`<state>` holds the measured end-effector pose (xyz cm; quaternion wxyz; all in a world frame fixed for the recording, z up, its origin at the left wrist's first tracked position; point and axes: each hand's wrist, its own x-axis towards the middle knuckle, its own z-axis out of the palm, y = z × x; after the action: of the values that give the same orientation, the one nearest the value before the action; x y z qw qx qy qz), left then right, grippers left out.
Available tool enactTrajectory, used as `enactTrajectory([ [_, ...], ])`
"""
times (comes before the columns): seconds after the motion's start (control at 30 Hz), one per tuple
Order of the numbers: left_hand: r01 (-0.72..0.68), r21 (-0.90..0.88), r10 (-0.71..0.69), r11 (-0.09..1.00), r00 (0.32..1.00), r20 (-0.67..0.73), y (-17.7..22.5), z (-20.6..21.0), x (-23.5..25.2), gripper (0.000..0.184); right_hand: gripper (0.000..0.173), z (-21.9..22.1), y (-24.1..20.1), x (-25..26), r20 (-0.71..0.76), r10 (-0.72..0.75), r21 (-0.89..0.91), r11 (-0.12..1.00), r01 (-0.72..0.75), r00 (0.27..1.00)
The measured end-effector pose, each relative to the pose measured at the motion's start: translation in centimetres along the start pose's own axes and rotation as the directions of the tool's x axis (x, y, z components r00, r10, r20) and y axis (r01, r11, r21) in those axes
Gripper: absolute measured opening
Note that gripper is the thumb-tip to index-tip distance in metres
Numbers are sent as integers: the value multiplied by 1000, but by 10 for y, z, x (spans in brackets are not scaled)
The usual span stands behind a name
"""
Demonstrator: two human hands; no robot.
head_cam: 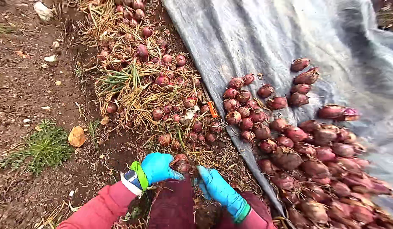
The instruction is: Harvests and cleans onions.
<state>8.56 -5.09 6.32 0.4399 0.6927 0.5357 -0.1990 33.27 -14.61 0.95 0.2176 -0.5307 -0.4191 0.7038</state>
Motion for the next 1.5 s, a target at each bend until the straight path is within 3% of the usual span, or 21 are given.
enactTrajectory([
  [0.1,-37,-14,34,999,981,-193,55,12,-13,56,84,-19,22,-35,-130,-17,31,999,21,991],
  [0.17,-172,174,179,970,984,-27,109,24,-24,46,93,-33,31,-54,-53,-38,-81,996,34,998],
  [0.23,-292,252,269,923,955,123,149,34,-19,44,94,-48,25,-72,-117,-103,-99,991,92,988],
  [0.3,-187,167,202,968,977,-73,156,33,9,45,90,-68,26,-84,-355,-147,20,986,165,923],
  [0.37,59,-103,-96,993,911,-401,131,22,67,48,87,-92,35,-84,-535,-105,165,960,226,838],
  [0.43,224,-439,-445,870,741,-503,94,13,139,50,87,-105,48,-81,-573,-37,225,954,200,819],
  [0.5,198,-750,-662,631,642,-387,59,15,202,50,85,-100,67,-76,-553,33,256,958,132,833],
  [0.57,42,-954,-743,297,638,-203,39,25,236,49,84,-90,84,-69,-517,124,305,951,47,847],
  [0.63,24,-988,-735,151,672,-96,16,29,249,45,85,-83,94,-57,-472,211,356,934,-34,856],
  [0.73,163,-949,-661,270,748,-59,-11,23,231,39,88,-72,99,-29,-367,331,427,890,-158,869],
  [0.83,166,-765,-520,623,818,-245,-10,4,170,59,91,-64,95,11,-210,390,471,844,-256,897],
  [0.9,76,-549,-345,832,846,-406,-8,-7,128,62,87,-60,76,36,-102,314,414,876,-247,944],
  [0.97,-31,-299,-111,954,887,-448,0,-17,87,51,86,-56,48,51,5,126,363,924,-119,992],
  [1.0,-79,-169,8,982,923,-385,8,-25,71,46,91,-53,30,55,36,27,354,934,-38,999],
  [1.07,-144,38,147,989,987,-71,34,-41,43,46,94,-44,-5,55,26,-116,309,946,102,993],
  [1.17,-224,195,173,955,953,248,56,-57,21,47,89,-42,-31,36,-26,-122,77,989,123,992],
  [1.23,-242,261,186,935,957,221,59,-60,14,40,84,-46,-25,20,-16,-86,40,995,86,996],
  [1.3,-280,247,256,928,958,126,72,-48,8,32,83,-46,-12,0,-60,-130,204,969,140,990],
  [1.4,-350,11,347,937,924,-161,76,-22,11,20,79,-53,9,-40,-127,-240,499,823,271,963],
  [1.43,-346,-55,318,937,906,-278,74,-17,15,20,80,-57,14,-54,-172,-255,514,801,308,951],
  [1.5,-252,-79,211,965,916,-340,87,-7,12,29,80,-60,27,-76,-260,-172,378,887,264,950],
])
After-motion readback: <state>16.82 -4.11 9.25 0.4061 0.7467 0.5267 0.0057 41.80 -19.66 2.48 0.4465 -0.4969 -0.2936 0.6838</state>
